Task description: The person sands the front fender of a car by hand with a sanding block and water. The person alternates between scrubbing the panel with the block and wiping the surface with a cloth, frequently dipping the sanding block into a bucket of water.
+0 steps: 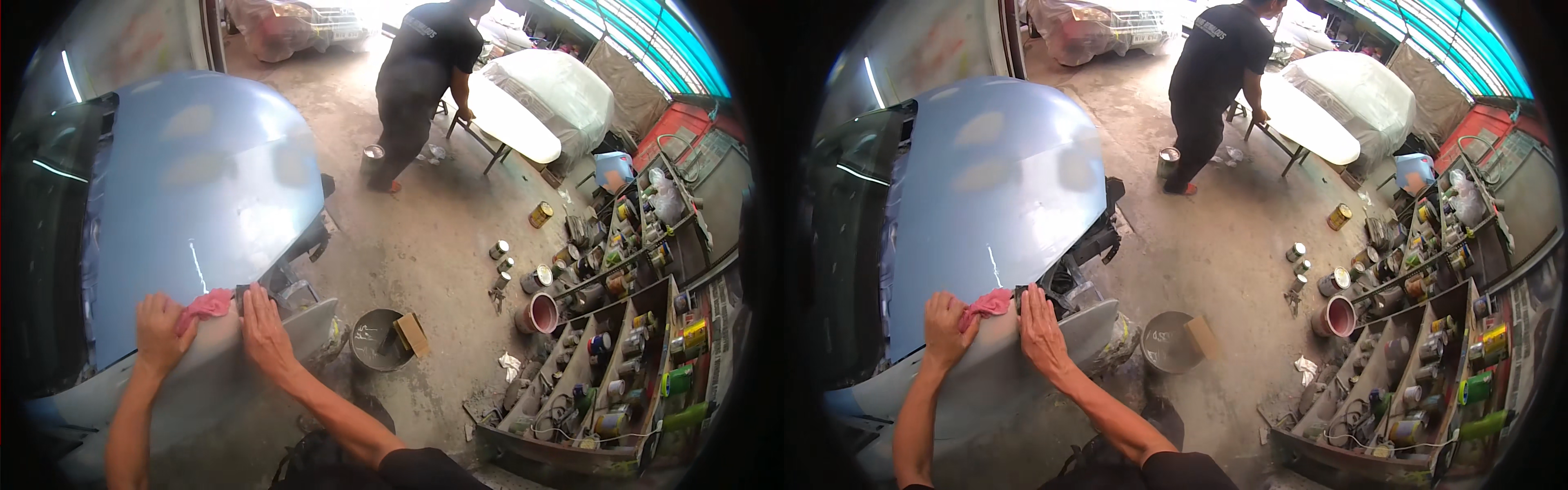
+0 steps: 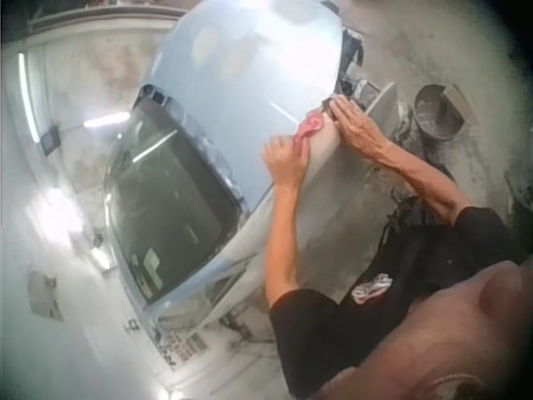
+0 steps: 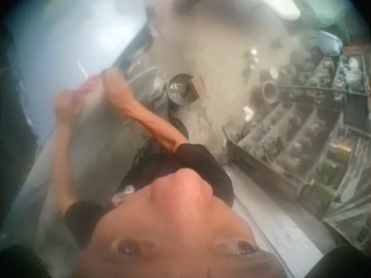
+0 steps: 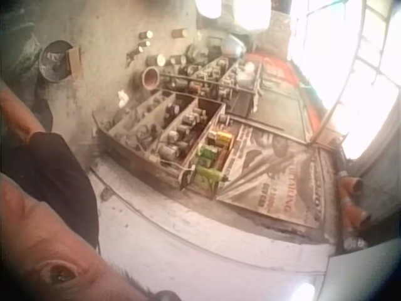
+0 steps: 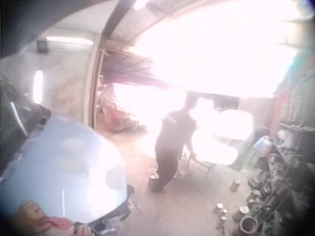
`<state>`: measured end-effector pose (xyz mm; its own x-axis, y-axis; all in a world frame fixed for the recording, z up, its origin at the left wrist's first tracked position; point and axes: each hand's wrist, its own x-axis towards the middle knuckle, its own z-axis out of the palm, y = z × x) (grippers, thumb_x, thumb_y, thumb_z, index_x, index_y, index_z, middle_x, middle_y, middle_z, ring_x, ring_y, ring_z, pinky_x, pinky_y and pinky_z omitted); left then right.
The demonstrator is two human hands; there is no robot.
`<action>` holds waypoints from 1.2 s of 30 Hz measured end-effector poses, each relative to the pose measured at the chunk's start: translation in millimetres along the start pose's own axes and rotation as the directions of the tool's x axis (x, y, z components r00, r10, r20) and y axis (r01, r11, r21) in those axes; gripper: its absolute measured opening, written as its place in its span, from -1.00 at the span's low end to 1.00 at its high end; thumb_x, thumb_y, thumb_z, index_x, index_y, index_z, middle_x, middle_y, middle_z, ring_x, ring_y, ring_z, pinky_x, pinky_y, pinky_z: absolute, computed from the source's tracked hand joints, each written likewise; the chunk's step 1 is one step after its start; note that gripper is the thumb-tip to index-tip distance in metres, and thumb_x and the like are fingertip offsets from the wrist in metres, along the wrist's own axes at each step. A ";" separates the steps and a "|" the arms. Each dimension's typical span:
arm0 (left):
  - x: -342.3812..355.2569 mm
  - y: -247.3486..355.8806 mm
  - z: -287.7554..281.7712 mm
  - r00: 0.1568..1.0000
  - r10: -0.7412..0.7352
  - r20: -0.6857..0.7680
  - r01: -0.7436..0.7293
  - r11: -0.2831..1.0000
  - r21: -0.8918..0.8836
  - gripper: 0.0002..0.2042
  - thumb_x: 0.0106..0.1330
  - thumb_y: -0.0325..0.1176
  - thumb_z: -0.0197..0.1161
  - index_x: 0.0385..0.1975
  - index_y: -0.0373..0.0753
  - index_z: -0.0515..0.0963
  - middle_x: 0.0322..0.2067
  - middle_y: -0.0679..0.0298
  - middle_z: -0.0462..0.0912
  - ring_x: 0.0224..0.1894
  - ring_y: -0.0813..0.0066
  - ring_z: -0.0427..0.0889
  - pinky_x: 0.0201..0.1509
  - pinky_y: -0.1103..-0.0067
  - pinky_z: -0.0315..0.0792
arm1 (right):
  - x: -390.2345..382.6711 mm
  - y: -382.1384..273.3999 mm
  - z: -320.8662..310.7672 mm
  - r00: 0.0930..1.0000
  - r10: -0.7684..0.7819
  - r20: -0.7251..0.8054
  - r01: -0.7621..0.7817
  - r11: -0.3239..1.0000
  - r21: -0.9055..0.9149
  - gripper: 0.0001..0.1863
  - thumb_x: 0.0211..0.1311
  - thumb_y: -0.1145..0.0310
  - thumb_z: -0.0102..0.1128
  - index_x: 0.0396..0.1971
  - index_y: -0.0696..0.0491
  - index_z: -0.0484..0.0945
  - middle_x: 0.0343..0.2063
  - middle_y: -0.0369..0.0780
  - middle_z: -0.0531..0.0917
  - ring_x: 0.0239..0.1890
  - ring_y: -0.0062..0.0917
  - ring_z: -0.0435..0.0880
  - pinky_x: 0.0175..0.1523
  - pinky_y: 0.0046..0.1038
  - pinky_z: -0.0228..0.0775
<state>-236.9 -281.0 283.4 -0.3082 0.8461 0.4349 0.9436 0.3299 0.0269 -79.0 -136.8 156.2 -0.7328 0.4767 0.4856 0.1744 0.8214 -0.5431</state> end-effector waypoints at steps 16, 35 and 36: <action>4.8 4.0 -14.5 0.997 0.031 0.072 -0.029 0.999 -0.030 -0.74 0.25 -0.34 0.49 -0.06 -0.06 0.74 -0.16 0.28 0.63 -0.11 0.21 0.58 -0.06 0.31 0.43 | -28.1 50.5 -70.3 0.712 0.453 0.536 -0.522 -0.168 0.836 -0.48 0.70 0.08 -0.05 0.34 0.18 0.51 0.15 -0.10 0.67 0.15 -0.36 0.71 0.23 -0.10 0.65; -43.5 -8.8 -41.1 0.982 -0.179 -0.056 0.185 0.975 0.124 -0.85 0.27 -0.41 0.46 -0.20 -0.14 0.68 -0.18 0.20 0.64 -0.11 0.14 0.58 -0.03 0.27 0.44 | 12.4 25.6 -32.8 0.940 -0.325 0.098 0.289 0.918 0.272 -0.29 0.47 0.51 0.15 0.57 0.23 0.20 0.57 0.07 0.26 0.60 -0.01 0.25 0.60 0.13 0.09; -65.7 -27.1 -62.3 0.975 -0.206 -0.087 0.219 0.957 0.190 -0.84 0.27 -0.44 0.45 -0.18 -0.15 0.69 -0.19 0.19 0.63 -0.11 0.14 0.58 -0.04 0.28 0.44 | 8.0 18.0 -31.2 0.941 -0.317 0.117 0.280 0.925 0.258 -0.27 0.48 0.44 0.17 0.58 0.24 0.16 0.59 0.06 0.21 0.62 -0.01 0.21 0.61 0.15 0.06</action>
<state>-234.7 -371.7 310.2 -0.4842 0.7204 0.4967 0.8127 0.5806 -0.0498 -61.2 -108.4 171.6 -0.8217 0.1515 0.5494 -0.2136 0.8119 -0.5433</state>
